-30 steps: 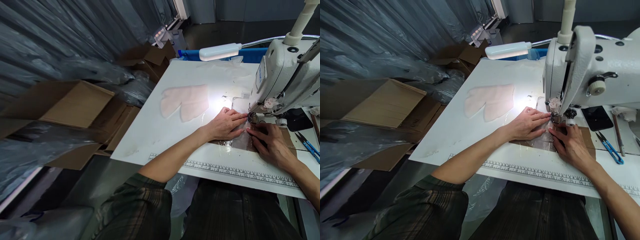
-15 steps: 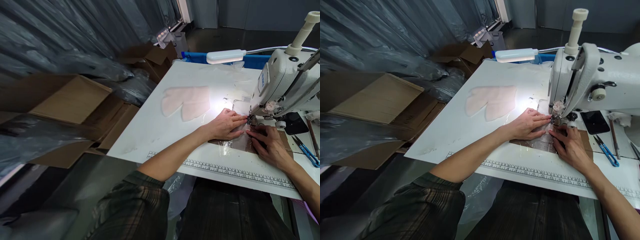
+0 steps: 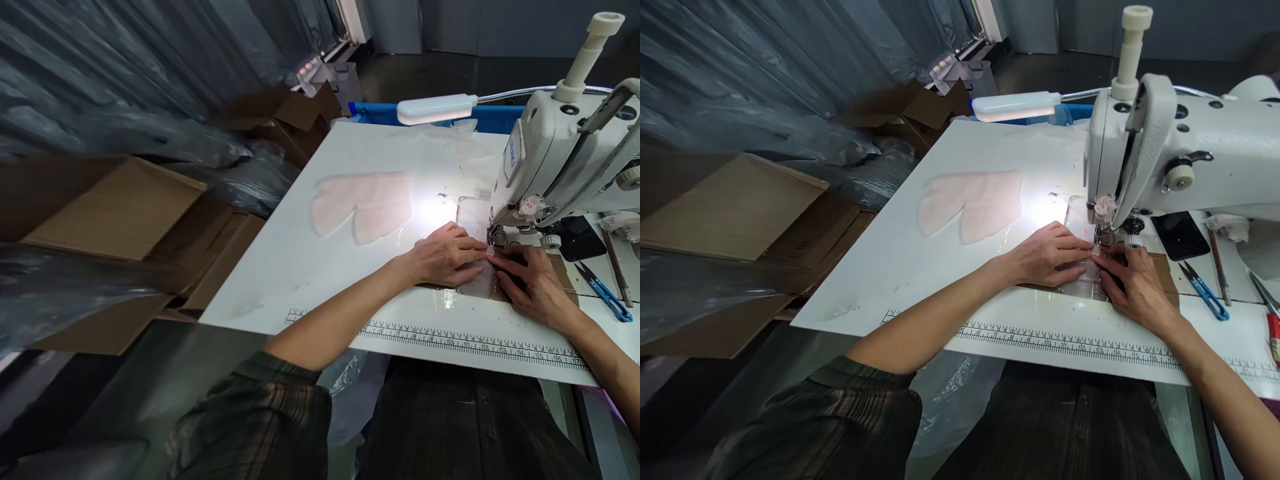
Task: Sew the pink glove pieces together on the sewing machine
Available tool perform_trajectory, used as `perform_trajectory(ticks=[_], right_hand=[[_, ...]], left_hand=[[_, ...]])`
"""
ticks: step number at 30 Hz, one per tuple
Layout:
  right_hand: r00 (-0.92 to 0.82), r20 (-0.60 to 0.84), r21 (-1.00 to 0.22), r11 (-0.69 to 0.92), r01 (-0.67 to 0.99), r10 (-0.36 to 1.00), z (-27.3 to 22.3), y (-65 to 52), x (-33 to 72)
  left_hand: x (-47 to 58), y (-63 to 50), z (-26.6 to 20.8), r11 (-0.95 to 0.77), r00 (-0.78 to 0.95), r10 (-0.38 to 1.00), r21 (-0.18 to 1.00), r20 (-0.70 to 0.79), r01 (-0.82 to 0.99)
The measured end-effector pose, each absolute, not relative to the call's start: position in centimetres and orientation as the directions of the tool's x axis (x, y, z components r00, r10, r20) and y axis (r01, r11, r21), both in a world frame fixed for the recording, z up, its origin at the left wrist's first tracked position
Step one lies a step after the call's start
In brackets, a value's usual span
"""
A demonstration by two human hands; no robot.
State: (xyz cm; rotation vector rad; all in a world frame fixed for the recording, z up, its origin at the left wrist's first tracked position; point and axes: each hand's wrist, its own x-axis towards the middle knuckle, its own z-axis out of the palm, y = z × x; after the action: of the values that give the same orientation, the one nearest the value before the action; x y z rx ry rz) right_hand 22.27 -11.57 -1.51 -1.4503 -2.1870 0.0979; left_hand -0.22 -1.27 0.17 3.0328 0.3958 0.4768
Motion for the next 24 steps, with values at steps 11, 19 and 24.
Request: perform_trajectory(ticks=[11,19,24], right_hand=[[-0.302,0.370,-0.278,0.415,0.866,0.878,-1.53,-11.74,21.94],[-0.309,0.386,-0.260,0.424,0.868,0.869,-1.53,-11.73,21.92],[-0.316,0.377,-0.324,0.443,0.836,0.871,-1.11,-11.60,22.41]], left_hand=[[-0.17,-1.74,0.80,-0.944,0.923,0.325,0.006,0.206,0.331],[-0.15,-1.59,0.74,-0.924,0.907,0.376,0.005,0.190,0.382],[-0.40,-1.38,0.57,-0.923,0.892,0.378,0.023,0.246,0.385]])
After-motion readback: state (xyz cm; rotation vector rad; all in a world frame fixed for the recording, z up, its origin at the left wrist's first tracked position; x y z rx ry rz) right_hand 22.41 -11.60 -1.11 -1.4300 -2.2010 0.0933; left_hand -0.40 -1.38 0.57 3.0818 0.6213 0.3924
